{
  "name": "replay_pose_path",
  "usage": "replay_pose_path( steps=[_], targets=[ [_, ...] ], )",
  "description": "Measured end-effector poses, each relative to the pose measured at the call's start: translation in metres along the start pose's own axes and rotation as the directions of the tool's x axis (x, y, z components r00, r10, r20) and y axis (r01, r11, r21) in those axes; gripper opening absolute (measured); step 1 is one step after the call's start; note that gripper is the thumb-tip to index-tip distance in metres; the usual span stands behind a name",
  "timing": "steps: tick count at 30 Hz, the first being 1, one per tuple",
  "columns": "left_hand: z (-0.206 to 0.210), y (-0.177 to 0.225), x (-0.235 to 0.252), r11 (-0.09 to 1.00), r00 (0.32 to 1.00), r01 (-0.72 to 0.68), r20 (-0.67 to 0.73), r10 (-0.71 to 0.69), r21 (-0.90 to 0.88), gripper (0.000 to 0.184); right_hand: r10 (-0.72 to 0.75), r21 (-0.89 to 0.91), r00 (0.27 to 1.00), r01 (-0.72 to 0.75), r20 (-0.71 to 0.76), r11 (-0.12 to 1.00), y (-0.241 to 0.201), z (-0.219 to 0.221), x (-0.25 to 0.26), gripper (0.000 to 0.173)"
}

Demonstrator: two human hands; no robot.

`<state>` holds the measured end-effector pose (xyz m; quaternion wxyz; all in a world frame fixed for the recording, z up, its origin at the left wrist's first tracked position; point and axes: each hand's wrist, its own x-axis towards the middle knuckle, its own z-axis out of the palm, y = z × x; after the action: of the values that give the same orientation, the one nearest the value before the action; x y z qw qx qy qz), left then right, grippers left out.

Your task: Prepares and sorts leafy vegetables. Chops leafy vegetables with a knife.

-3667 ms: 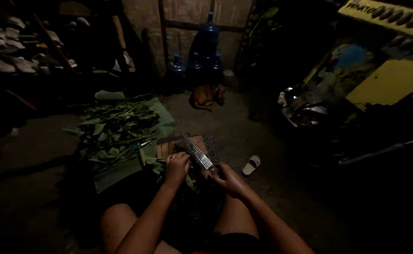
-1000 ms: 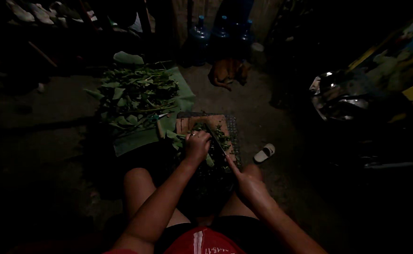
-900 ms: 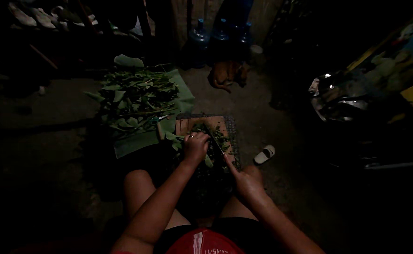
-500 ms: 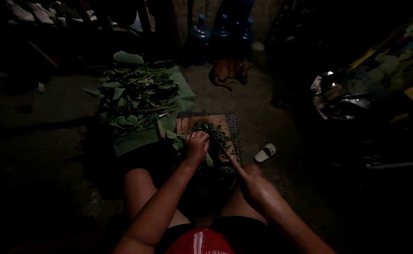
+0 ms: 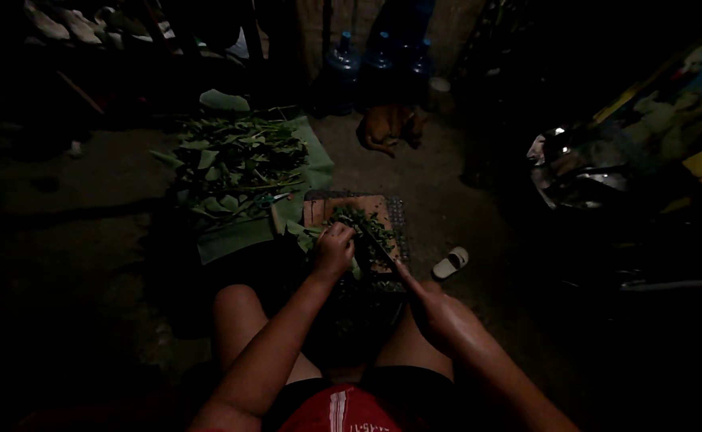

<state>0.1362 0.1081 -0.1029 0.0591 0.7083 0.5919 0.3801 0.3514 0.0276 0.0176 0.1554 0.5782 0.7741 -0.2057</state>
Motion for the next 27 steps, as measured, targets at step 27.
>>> replay_pose_path(
  steps=[27],
  targets=[
    [-0.030,-0.012,-0.003,0.996,0.973,-0.084,0.219,0.077,0.025,0.023,0.007,-0.014,1.000,-0.007,0.019,1.000,-0.014,0.007,0.004,0.074]
  ],
)
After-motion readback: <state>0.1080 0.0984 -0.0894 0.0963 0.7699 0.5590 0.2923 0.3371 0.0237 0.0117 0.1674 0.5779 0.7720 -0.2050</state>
